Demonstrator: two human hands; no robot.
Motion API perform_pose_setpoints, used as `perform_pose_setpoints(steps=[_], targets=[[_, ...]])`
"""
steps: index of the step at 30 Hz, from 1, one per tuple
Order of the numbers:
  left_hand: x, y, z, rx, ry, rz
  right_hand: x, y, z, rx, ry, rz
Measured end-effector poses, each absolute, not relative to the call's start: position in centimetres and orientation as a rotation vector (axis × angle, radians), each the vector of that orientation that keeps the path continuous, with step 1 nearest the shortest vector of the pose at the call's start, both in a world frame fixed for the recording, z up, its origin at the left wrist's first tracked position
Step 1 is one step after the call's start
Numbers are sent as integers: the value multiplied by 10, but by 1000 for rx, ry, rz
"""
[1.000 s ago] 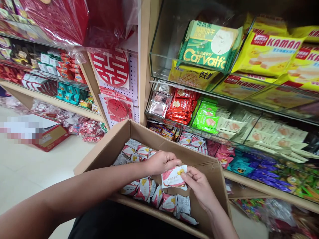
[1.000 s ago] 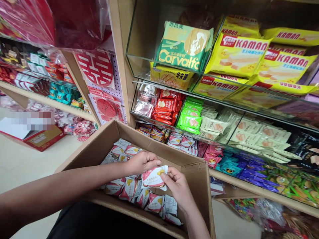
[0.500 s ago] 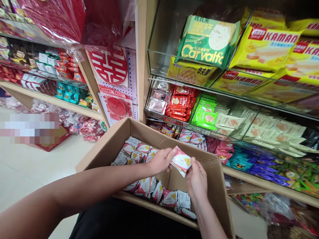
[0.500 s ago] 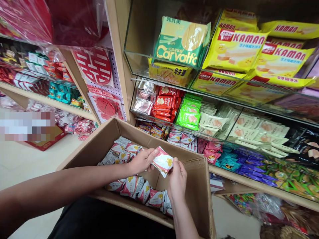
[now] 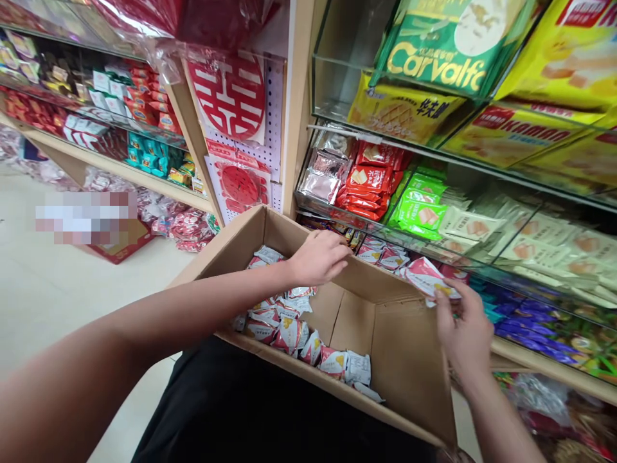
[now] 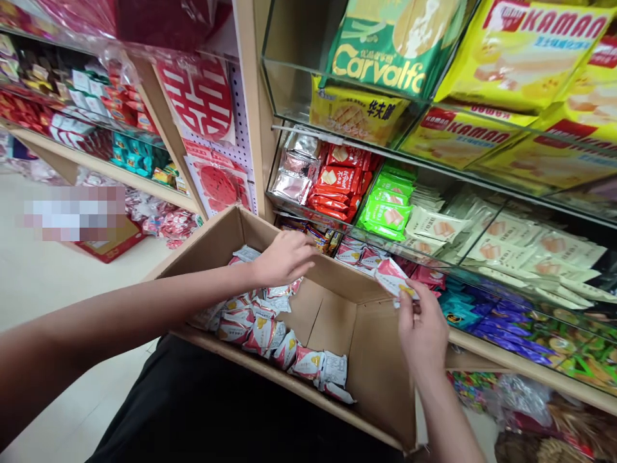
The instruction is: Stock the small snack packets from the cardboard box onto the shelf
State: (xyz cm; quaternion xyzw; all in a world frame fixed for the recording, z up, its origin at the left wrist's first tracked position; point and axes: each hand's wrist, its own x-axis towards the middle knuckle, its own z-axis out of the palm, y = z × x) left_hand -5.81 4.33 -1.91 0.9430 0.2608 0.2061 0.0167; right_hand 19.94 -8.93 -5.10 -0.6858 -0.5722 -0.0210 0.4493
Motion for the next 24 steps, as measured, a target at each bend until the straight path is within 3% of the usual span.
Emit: perform_pose_setpoints(steps=[3,6,15,24], targets=[[-65,58,-23,3009,1004,540,238,-75,-50,-1878,-1882,-372],[-71,63,-30,3059,985,445,263,-57,-56,-2084,-2050,-453],[-74,61,-40,3122,993,413,281,11,-79,-2559,-2110,-83],[-77,67,-48,3071,944,397,283,57,-107,-2616,-1948,-114]])
